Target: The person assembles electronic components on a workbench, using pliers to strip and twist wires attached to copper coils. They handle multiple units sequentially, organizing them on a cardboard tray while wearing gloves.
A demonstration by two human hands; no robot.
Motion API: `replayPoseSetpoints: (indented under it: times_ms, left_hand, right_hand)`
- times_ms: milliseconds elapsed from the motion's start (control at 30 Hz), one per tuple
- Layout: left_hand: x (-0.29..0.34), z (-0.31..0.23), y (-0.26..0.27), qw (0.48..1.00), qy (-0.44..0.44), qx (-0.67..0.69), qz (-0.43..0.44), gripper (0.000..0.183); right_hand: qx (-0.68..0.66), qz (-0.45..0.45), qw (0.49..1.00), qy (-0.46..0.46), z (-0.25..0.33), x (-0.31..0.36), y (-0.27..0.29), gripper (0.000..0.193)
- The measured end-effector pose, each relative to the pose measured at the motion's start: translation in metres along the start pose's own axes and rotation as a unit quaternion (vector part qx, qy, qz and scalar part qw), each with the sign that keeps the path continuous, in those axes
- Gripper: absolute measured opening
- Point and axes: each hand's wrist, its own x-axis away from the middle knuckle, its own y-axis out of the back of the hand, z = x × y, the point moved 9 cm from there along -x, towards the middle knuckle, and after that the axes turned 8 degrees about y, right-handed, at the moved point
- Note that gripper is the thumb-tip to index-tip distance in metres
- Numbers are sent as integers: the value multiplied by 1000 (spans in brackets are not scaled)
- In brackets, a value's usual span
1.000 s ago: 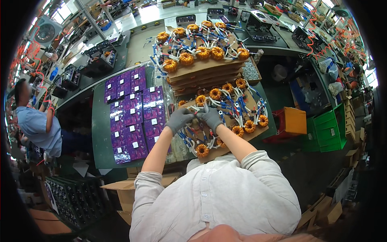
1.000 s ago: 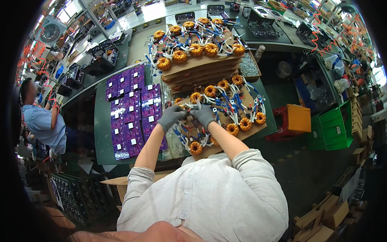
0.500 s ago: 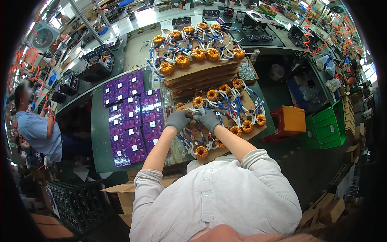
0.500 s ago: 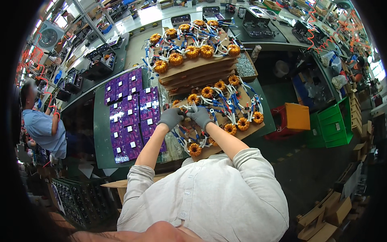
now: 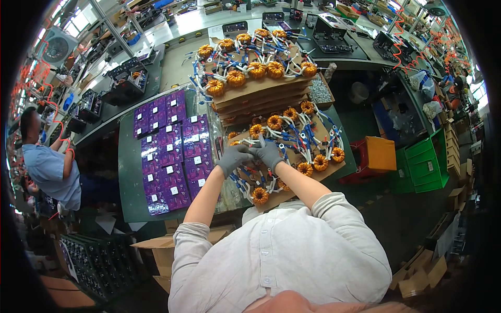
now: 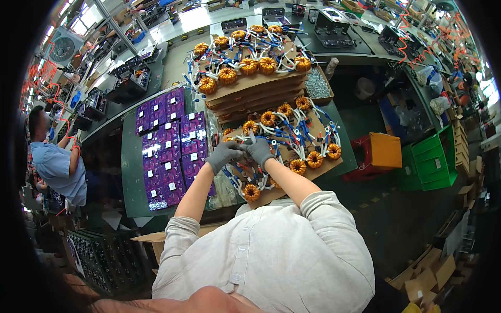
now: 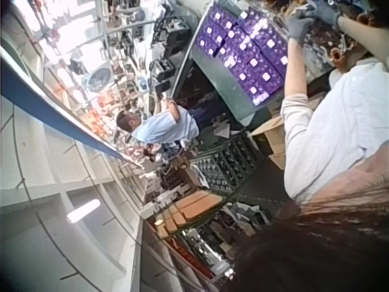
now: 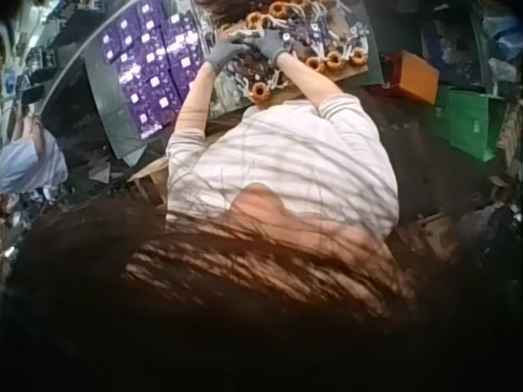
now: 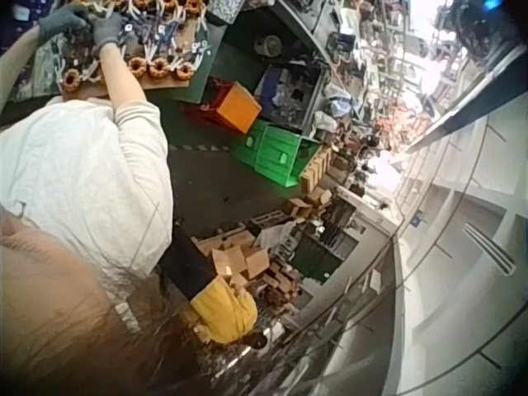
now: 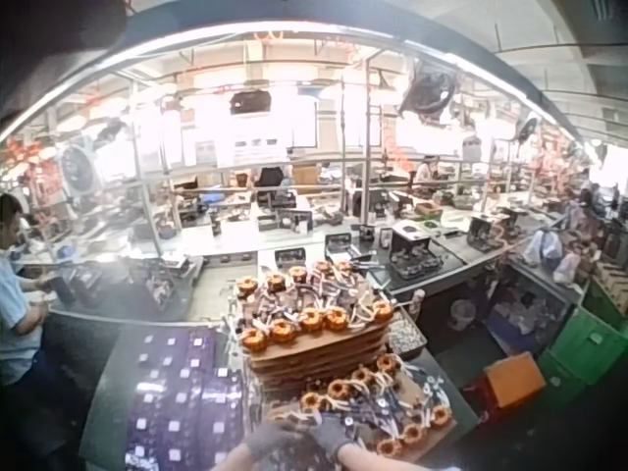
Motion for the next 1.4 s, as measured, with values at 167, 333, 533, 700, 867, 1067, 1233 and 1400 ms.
replayPoseSetpoints:
  times_ms: [167, 333, 533, 700, 867, 1067, 1233, 1400]
  left_hand:
    - [3, 3, 9, 986, 24, 159, 42, 34]
    - [1, -2, 7, 986, -61, 147, 38, 26]
    - [-2, 5, 11, 994, -33, 91, -40, 15]
    - [-9, 18, 15, 987, -34, 146, -53, 18]
    - [-12, 20, 16, 987, -49, 135, -76, 19]
    - [-7, 7, 19, 975, -117, 46, -181, 25]
    - [6, -15, 3, 954, -77, -199, -211, 32]
    - [14, -15, -6, 945, -134, -226, -193, 34]
  right_hand:
    - [-82, 48, 995, -10, -4, 1, 1, 20]
    - [-128, 101, 986, -23, -10, -1, -1, 16]
    - [-142, 74, 987, -32, 8, 10, -3, 14]
    - [-135, 119, 981, -70, -14, 0, -2, 12]
    - [-137, 124, 980, -69, -9, 2, -4, 11]
    - [-119, 83, 988, -49, -2, 1, -1, 11]
    - [-161, 38, 983, 82, 26, 18, -10, 7]
    - [-89, 84, 992, 42, 19, 14, -6, 13]
